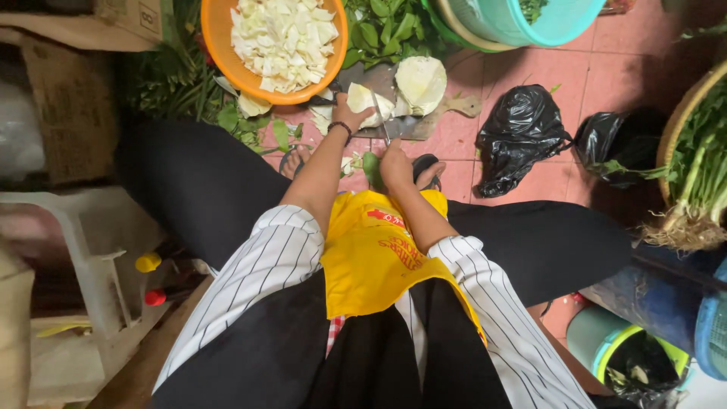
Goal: The recorder is chopping a head of cabbage into small pieces on a cutting board using a knife while sitting on the floor.
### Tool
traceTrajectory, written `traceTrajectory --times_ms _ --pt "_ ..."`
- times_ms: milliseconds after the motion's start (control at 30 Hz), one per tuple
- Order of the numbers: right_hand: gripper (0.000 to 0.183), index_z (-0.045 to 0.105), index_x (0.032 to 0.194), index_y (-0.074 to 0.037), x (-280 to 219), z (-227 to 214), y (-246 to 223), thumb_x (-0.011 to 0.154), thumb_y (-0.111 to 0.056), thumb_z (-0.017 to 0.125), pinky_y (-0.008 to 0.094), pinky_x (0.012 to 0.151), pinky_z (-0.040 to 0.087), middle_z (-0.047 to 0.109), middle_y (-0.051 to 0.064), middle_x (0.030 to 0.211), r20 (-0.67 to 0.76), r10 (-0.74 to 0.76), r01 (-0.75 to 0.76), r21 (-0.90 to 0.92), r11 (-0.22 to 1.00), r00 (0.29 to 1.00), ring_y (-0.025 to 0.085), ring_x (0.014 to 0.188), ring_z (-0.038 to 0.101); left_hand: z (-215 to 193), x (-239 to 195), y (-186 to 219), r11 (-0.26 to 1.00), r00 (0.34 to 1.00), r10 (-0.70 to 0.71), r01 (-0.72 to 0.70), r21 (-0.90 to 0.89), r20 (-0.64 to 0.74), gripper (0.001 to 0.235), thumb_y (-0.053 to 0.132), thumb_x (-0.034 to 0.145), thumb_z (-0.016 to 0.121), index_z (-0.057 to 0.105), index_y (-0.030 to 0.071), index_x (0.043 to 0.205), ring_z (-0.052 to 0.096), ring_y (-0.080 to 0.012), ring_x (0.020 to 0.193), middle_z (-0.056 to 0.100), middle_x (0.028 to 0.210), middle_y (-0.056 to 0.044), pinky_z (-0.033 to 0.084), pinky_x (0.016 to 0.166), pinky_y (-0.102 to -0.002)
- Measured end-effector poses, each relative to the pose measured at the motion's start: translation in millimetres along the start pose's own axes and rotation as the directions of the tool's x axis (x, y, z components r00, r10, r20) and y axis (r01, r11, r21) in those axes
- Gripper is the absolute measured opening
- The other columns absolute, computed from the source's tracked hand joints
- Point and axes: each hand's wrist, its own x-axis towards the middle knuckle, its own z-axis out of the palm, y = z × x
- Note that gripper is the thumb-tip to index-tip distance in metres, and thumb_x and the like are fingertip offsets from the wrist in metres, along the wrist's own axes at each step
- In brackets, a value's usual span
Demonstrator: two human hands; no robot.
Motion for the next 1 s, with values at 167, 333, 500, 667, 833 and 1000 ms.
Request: traceTrajectory --times_ms 167,333,500,667,833,1000 --pt "0.026 0.046 0.114 0.002 3.4 -6.9 -18.0 0.103 -0.021 0.045 0.061 0.082 0.052 0.067 0.038 0.1 0.07 0.014 -0.012 -0.03 0.999 0.997 0.053 0.096 0.067 -15.5 -9.5 9.2 0.993 0.996 -0.048 0.056 -0.102 0.077 0.093 0.053 0.064 0.093 0.048 0.003 0.129 0.07 -0.0304 0.109 0.07 0.12 -0.019 0.056 0.095 -0.039" --pt "0.027 0.044 0.117 0.003 16.6 5.9 -18.1 0.103 -0.02 0.043 0.06 0.083 0.053 0.068 0.037 0.101 0.102 0.059 -0.055 -0.048 0.997 0.993 0.054 0.096 0.067 -11.7 -6.0 -0.2 0.998 0.998 -0.03 0.033 -0.06 0.049 0.095 0.051 0.066 0.094 0.046 0.001 0.132 0.064 -0.0334 0.115 0.064 0.126 -0.023 0.053 0.099 -0.04" --pt "0.027 0.046 0.114 0.002 36.1 13.3 -20.0 0.103 -0.023 0.046 0.06 0.084 0.05 0.067 0.038 0.101 0.126 0.063 -0.067 0.03 0.997 0.99 0.054 0.096 0.065 -20.8 -5.8 8.7 0.992 0.988 -0.081 0.093 -0.089 0.13 0.095 0.049 0.069 0.092 0.044 0.001 0.135 0.064 -0.0334 0.117 0.063 0.127 -0.023 0.052 0.1 -0.039" --pt "0.03 0.043 0.117 0.004 69.4 62.3 12.6 0.103 -0.023 0.047 0.061 0.084 0.051 0.067 0.039 0.1 0.158 0.034 -0.043 0.055 0.998 0.987 0.055 0.096 0.066 -11.7 -6.0 -1.3 0.99 0.992 -0.063 0.077 -0.121 0.112 0.096 0.048 0.067 0.092 0.043 0.001 0.135 0.066 -0.0321 0.115 0.065 0.126 -0.022 0.054 0.098 -0.039" --pt "0.03 0.04 0.117 0.004 77.1 80.2 12.1 0.102 -0.022 0.046 0.061 0.085 0.05 0.067 0.039 0.098 0.133 0.028 -0.047 0.146 0.988 0.991 0.055 0.094 0.066 -8.3 -5.7 -2.1 0.981 0.992 -0.079 0.095 -0.17 0.1 0.096 0.047 0.067 0.091 0.042 0.001 0.136 0.067 -0.0325 0.114 0.065 0.125 -0.023 0.055 0.096 -0.039" --pt "0.032 0.038 0.12 0.004 84.2 83.1 5.9 0.101 -0.021 0.047 0.063 0.086 0.048 0.065 0.041 0.099 0.087 0.035 -0.05 0.172 0.984 0.996 0.058 0.095 0.064 4.8 3.6 -16.3 0.998 1.0 0.001 -0.002 -0.059 -0.014 0.095 0.045 0.073 0.096 0.043 0.0 0.138 0.062 -0.039 0.113 0.061 0.125 -0.028 0.052 0.097 -0.044"
